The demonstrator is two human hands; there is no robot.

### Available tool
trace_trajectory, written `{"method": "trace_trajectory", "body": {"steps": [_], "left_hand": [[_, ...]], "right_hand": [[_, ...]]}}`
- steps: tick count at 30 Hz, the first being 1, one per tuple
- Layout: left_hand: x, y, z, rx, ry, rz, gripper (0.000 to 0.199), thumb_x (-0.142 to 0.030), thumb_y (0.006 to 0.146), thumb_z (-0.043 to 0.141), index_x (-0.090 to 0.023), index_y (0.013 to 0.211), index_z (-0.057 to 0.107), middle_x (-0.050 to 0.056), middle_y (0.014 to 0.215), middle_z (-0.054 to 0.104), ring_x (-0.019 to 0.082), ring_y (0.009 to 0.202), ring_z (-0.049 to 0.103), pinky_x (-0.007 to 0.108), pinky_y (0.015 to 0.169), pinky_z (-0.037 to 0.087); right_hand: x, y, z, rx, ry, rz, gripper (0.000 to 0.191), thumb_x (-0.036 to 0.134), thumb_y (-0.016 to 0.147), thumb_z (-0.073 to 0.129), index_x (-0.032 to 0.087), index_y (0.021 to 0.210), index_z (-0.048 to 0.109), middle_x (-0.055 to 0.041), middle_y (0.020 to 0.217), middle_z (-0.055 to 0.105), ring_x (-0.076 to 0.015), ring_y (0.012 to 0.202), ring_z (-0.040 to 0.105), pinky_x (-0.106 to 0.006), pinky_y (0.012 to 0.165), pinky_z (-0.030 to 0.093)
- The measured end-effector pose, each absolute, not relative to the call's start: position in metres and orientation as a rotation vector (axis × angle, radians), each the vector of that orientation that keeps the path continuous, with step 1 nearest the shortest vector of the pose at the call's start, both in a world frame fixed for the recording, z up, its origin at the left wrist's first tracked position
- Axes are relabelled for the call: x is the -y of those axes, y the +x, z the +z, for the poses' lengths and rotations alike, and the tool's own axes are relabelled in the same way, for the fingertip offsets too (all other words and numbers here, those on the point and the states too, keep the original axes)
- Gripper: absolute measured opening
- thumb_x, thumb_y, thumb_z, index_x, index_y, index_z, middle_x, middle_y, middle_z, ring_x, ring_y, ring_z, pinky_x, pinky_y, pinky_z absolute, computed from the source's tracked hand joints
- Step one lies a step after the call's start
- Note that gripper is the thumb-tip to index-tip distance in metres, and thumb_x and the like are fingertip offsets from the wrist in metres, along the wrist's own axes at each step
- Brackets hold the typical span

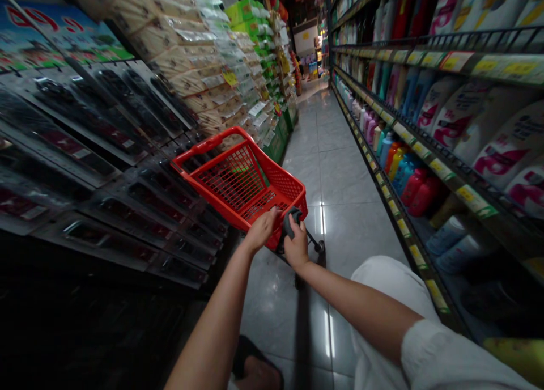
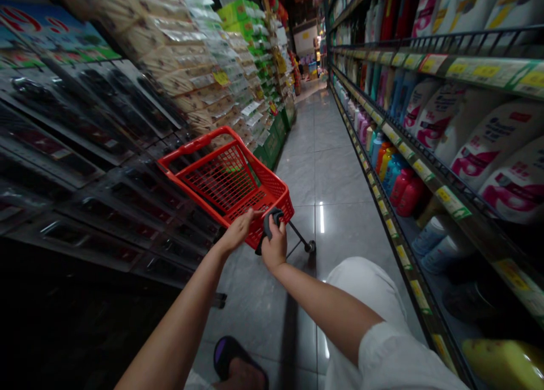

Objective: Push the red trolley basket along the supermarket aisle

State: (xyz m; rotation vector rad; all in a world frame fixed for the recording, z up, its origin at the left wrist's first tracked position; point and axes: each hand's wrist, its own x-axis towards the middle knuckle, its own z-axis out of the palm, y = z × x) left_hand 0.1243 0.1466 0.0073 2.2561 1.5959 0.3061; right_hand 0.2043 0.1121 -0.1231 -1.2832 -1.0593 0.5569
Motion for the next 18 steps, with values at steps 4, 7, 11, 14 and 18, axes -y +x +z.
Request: {"method": "trace_trajectory", "body": {"steps": [4,7,11,14,18], "left_hand": [[-0.155,0.088,0.009,-1.649,2.421,0.447,0.045,-0.038,0.100,0.031,-0.021,0.116,0.069,0.007,0.134,0.065,0.024,0.145,0.038,0.054,0.123,0.011],[-0.159,0.067,0.004,-1.689,2.515,0.238,0.040,-0.035,0.099,0.035,-0.020,0.108,0.072,0.010,0.132,0.065,0.028,0.147,0.034,0.060,0.122,0.008],[-0.158,0.061,-0.005,-1.716,2.687,0.166,0.046,-0.035,0.101,0.029,-0.017,0.098,0.072,0.012,0.120,0.067,0.025,0.136,0.046,0.051,0.124,0.009],[-0.157,0.061,-0.010,-1.767,2.743,0.194,0.048,-0.035,0.102,0.027,-0.017,0.098,0.071,0.011,0.110,0.067,0.021,0.114,0.058,0.045,0.124,0.014],[-0.161,0.057,-0.016,-1.765,2.772,0.244,0.044,-0.034,0.101,0.031,-0.019,0.089,0.070,0.008,0.095,0.066,0.020,0.103,0.059,0.045,0.123,0.020]], "right_hand": [[-0.119,0.238,-0.104,1.198,-1.250,0.410,0.075,0.002,0.073,0.046,0.024,0.144,0.052,-0.0102,0.135,0.049,-0.0253,0.130,0.049,-0.043,0.114,0.040],[-0.126,0.254,-0.095,1.349,-1.336,0.318,0.075,-0.001,0.074,0.046,0.027,0.143,0.053,-0.0100,0.143,0.046,-0.0284,0.132,0.045,-0.048,0.113,0.040],[-0.118,0.238,-0.098,1.587,-1.326,0.292,0.074,-0.002,0.077,0.043,0.024,0.145,0.052,-0.0104,0.152,0.043,-0.0298,0.124,0.047,-0.050,0.110,0.042],[-0.107,0.224,-0.102,1.811,-1.175,0.281,0.075,-0.003,0.078,0.042,0.026,0.146,0.050,-0.0059,0.155,0.043,-0.0275,0.120,0.049,-0.048,0.110,0.043],[-0.115,0.245,-0.107,1.868,-1.167,0.216,0.076,-0.005,0.077,0.041,0.027,0.145,0.051,-0.0036,0.154,0.046,-0.0266,0.123,0.049,-0.048,0.109,0.044]]}}
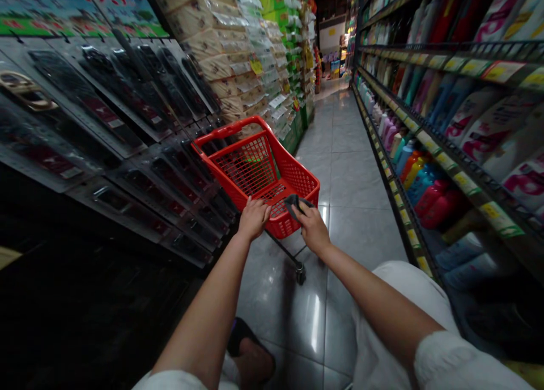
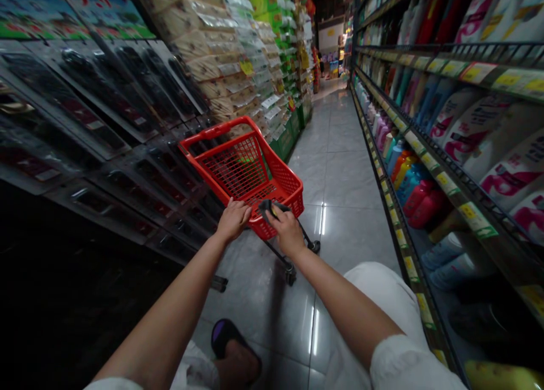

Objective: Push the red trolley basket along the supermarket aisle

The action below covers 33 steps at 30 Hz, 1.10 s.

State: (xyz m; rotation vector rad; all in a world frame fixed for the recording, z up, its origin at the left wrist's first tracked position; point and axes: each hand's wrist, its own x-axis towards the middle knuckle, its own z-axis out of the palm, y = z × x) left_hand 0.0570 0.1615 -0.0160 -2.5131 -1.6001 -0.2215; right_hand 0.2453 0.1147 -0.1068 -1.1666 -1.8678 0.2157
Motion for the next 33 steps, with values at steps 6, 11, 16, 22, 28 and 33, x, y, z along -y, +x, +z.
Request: {"method": "trace_trajectory", "body": {"steps": [6,11,16,22,28,33], "left_hand": [[-0.170,0.056,-0.031,1.561,-2.480,-0.411,0.041,-0.031,0.100,0.034,-0.021,0.080,0.069,0.006,0.085,0.063,0.021,0.094,0.058,0.051,0.120,0.028],[-0.171,0.056,-0.035,1.570,-2.482,-0.430,0.043,-0.030,0.101,0.033,-0.019,0.082,0.070,0.006,0.086,0.063,0.021,0.094,0.058,0.050,0.122,0.027],[-0.171,0.054,-0.035,1.576,-2.527,-0.457,0.040,-0.030,0.100,0.036,-0.019,0.082,0.071,0.005,0.089,0.064,0.020,0.094,0.058,0.053,0.122,0.024],[-0.167,0.055,-0.034,1.569,-2.548,-0.428,0.042,-0.028,0.100,0.035,-0.017,0.083,0.072,0.006,0.091,0.065,0.021,0.097,0.057,0.054,0.122,0.023],[-0.162,0.057,-0.031,1.595,-2.542,-0.430,0.044,-0.028,0.100,0.034,-0.016,0.085,0.073,0.008,0.090,0.065,0.022,0.098,0.057,0.055,0.122,0.024],[-0.160,0.059,-0.030,1.612,-2.535,-0.450,0.044,-0.029,0.100,0.034,-0.016,0.087,0.073,0.008,0.089,0.065,0.022,0.098,0.057,0.055,0.121,0.024]], "right_hand": [[-0.125,0.255,-0.122,1.786,-1.228,0.079,0.078,-0.005,0.078,0.041,0.023,0.151,0.042,-0.0089,0.159,0.037,-0.0292,0.129,0.046,-0.050,0.107,0.045],[-0.097,0.225,-0.149,2.051,-1.003,0.009,0.070,-0.002,0.083,0.045,0.028,0.146,0.049,-0.0056,0.153,0.047,-0.0241,0.115,0.050,-0.042,0.100,0.049],[-0.094,0.235,-0.158,2.075,-1.021,-0.090,0.050,0.006,0.089,0.053,0.033,0.129,0.066,-0.0038,0.131,0.065,-0.0224,0.107,0.052,-0.038,0.093,0.048],[-0.114,0.235,-0.150,2.171,-0.996,-0.229,0.025,0.023,0.095,0.059,0.035,0.108,0.076,-0.0003,0.129,0.067,-0.0225,0.112,0.051,-0.035,0.088,0.044],[-0.119,0.237,-0.176,2.368,-1.040,-0.229,0.018,0.025,0.092,0.063,0.031,0.097,0.079,-0.0005,0.122,0.069,-0.0226,0.103,0.056,-0.033,0.083,0.046],[-0.116,0.241,-0.172,2.336,-0.964,-0.255,0.017,0.026,0.093,0.063,0.028,0.102,0.078,-0.0034,0.114,0.070,-0.0215,0.103,0.056,-0.032,0.084,0.046]]}}
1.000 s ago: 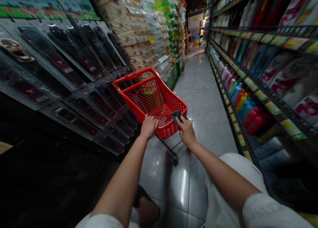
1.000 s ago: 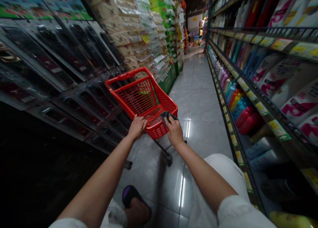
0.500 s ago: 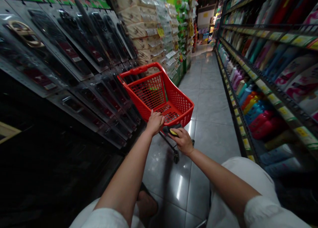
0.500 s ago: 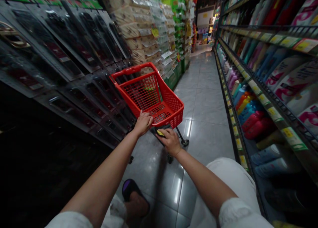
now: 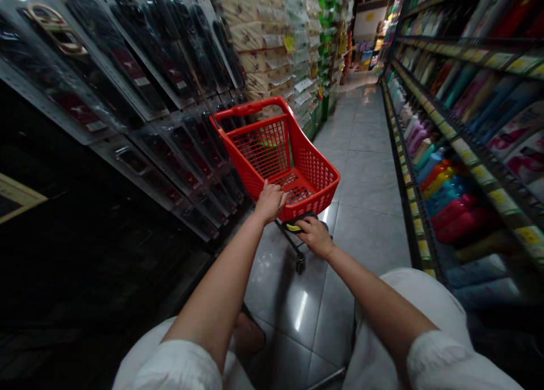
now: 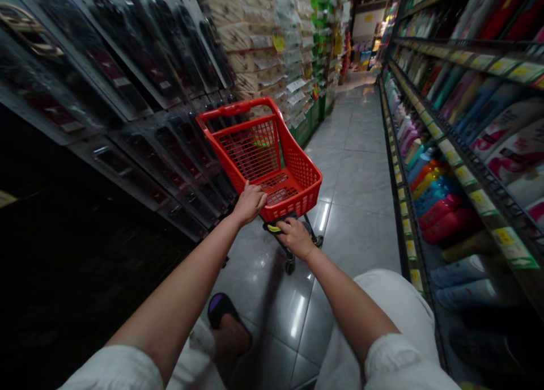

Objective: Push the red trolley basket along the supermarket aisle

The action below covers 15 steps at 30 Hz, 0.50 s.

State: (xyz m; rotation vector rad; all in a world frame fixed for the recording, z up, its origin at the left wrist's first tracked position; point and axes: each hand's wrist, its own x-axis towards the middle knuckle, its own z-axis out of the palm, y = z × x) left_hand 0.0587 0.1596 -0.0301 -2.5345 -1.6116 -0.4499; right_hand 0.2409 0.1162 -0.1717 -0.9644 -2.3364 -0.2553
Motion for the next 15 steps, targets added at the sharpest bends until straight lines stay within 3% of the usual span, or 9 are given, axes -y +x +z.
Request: {"method": "trace_trajectory", "body": {"steps": [6,15], "left_hand": [[-0.157,0.056,-0.032,1.613,-2.549,-0.461,0.042,-0.030,0.099,0.035,-0.018,0.083,0.072,0.007,0.088,0.064,0.022,0.097,0.056,0.056,0.121,0.024],[-0.154,0.055,-0.032,1.624,-2.567,-0.432,0.042,-0.030,0.099,0.036,-0.018,0.080,0.072,0.007,0.088,0.063,0.023,0.099,0.056,0.057,0.122,0.022]], "right_hand": [[-0.121,0.243,-0.168,2.285,-0.791,-0.367,0.018,0.025,0.094,0.061,0.032,0.095,0.078,-0.0017,0.121,0.069,-0.0221,0.117,0.050,-0.035,0.092,0.042],[-0.120,0.251,-0.200,2.501,-1.070,-0.145,0.016,0.023,0.090,0.065,0.029,0.087,0.079,-0.0025,0.117,0.069,-0.0236,0.110,0.053,-0.035,0.089,0.047]]}}
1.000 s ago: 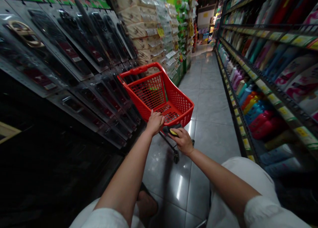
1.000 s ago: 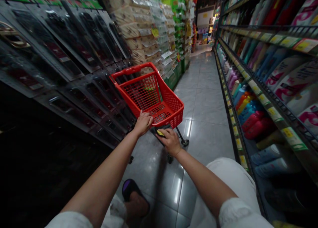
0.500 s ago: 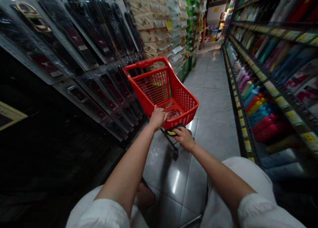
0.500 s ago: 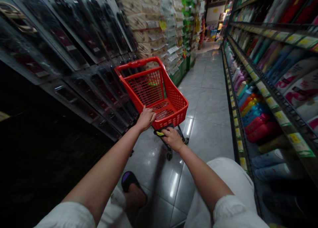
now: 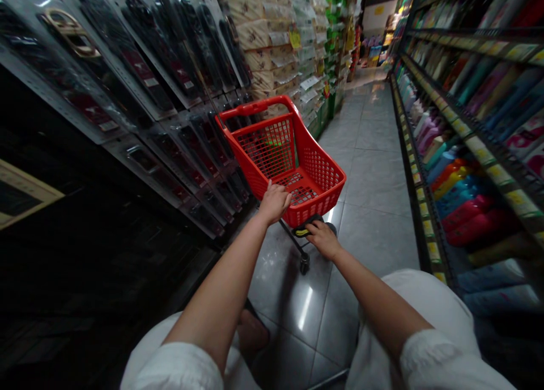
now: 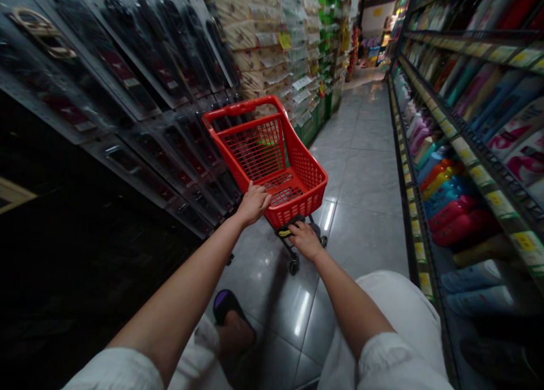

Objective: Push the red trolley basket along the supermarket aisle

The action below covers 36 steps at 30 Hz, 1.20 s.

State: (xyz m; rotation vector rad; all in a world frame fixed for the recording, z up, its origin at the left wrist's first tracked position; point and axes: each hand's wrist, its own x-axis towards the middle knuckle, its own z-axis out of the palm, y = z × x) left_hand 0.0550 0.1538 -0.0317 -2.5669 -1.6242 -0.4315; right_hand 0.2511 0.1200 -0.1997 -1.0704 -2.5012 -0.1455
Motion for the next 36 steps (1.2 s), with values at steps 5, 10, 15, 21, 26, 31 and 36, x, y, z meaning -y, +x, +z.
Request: {"method": "trace_trajectory", "body": {"steps": [5,10,15,21,26,31,36], "left_hand": [[-0.154,0.055,-0.030,1.622,-2.568,-0.440,0.042,-0.030,0.099,0.036,-0.019,0.078,0.071,0.006,0.085,0.061,0.022,0.096,0.055,0.056,0.122,0.021],[-0.154,0.054,-0.029,1.612,-2.597,-0.453,0.042,-0.030,0.098,0.037,-0.020,0.075,0.071,0.006,0.082,0.060,0.022,0.095,0.054,0.059,0.121,0.020],[-0.151,0.054,-0.027,1.617,-2.609,-0.402,0.043,-0.031,0.099,0.036,-0.019,0.079,0.071,0.006,0.084,0.060,0.023,0.097,0.054,0.059,0.121,0.022],[-0.149,0.053,-0.028,1.614,-2.592,-0.351,0.043,-0.030,0.099,0.036,-0.018,0.078,0.071,0.006,0.084,0.060,0.022,0.096,0.054,0.057,0.122,0.020],[-0.149,0.054,-0.027,1.625,-2.590,-0.365,0.041,-0.030,0.099,0.037,-0.019,0.078,0.071,0.006,0.084,0.060,0.023,0.097,0.054,0.058,0.121,0.021],[-0.150,0.053,-0.029,1.631,-2.585,-0.387,0.040,-0.030,0.098,0.038,-0.019,0.076,0.071,0.006,0.083,0.059,0.023,0.096,0.054,0.058,0.121,0.021],[-0.151,0.054,-0.030,1.625,-2.587,-0.451,0.040,-0.030,0.097,0.040,-0.020,0.073,0.069,0.006,0.082,0.059,0.022,0.094,0.054,0.059,0.121,0.022]], "right_hand": [[-0.107,0.257,-0.187,2.543,-0.968,-0.143,0.014,0.021,0.089,0.066,0.027,0.086,0.079,-0.0039,0.109,0.071,-0.0232,0.104,0.055,-0.036,0.080,0.047],[-0.090,0.251,-0.166,2.386,-0.609,-0.266,0.021,0.022,0.094,0.061,0.029,0.083,0.077,-0.0007,0.120,0.070,-0.0204,0.114,0.052,-0.037,0.091,0.041],[-0.107,0.248,-0.154,2.235,-0.733,-0.369,0.016,0.025,0.093,0.064,0.033,0.093,0.078,-0.0006,0.120,0.070,-0.0211,0.113,0.051,-0.037,0.095,0.039],[-0.117,0.241,-0.177,2.346,-0.958,-0.225,0.014,0.024,0.089,0.069,0.033,0.095,0.079,-0.0017,0.117,0.070,-0.0215,0.105,0.052,-0.035,0.091,0.042],[-0.116,0.255,-0.191,2.519,-1.009,-0.098,0.013,0.021,0.088,0.067,0.028,0.085,0.078,-0.0044,0.110,0.069,-0.0231,0.104,0.053,-0.035,0.084,0.044],[-0.130,0.282,-0.198,2.030,-1.208,-0.004,0.030,0.008,0.085,0.054,0.026,0.089,0.077,-0.0082,0.111,0.067,-0.0248,0.106,0.053,-0.039,0.092,0.045],[-0.155,0.283,-0.205,1.038,-1.406,0.382,0.051,0.011,0.070,0.045,0.015,0.115,0.068,-0.0137,0.118,0.062,-0.0253,0.111,0.056,-0.045,0.100,0.045]]}}
